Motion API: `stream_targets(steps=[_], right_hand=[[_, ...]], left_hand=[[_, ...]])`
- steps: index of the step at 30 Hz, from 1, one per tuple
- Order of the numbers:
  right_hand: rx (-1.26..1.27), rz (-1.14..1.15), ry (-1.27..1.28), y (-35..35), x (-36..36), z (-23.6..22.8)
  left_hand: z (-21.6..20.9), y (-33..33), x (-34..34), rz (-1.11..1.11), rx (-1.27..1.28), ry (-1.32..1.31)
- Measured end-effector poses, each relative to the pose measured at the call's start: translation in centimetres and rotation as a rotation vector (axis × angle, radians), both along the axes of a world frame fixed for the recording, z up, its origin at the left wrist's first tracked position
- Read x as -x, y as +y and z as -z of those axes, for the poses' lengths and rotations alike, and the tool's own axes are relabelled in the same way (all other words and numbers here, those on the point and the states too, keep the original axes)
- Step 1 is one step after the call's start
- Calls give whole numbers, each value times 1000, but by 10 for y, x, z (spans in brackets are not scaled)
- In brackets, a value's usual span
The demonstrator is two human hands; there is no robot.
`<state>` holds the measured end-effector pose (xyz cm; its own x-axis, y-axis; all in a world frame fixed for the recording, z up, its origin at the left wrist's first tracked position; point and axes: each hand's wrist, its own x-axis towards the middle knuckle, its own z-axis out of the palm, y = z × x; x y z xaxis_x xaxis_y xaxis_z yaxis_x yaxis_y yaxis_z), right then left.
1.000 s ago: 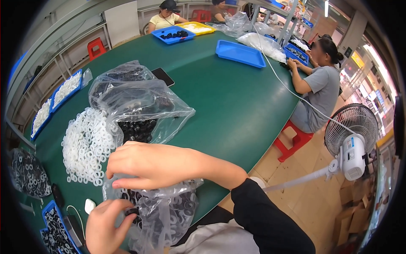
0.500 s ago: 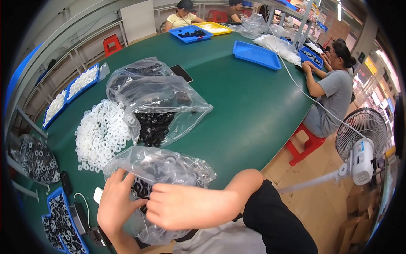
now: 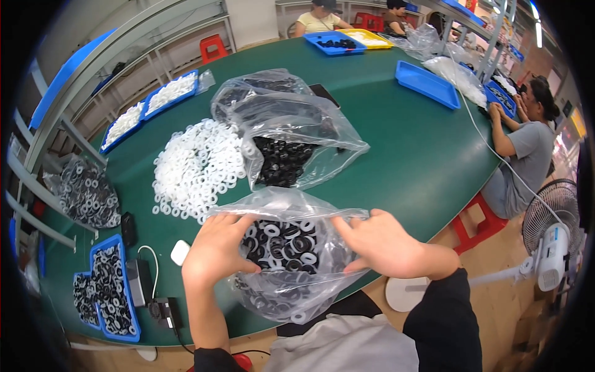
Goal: The person assembles small white plastic rings into black rubber grommets by hand, inserting the rings into the grommets one by one.
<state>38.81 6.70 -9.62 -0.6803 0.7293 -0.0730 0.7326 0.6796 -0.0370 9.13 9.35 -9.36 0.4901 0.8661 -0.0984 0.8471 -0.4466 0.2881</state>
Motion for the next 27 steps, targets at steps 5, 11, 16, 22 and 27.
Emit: stream_targets(steps=[5,11,16,22,27], right_hand=[[63,55,-179,-7,10,-16],[173,20,-177,25,21,17],[291,-29,-29,33,11,40],[398,82,346,6,1,21],[279,6,875,-22,-1,14]], left_hand=[[3,-3,-1,22,-40,48],[4,7,5,-3,36,123],[5,25,14,88,219,97],[-40,-8,38,192,309,-321],[-74,-64,48,307,245,-443]])
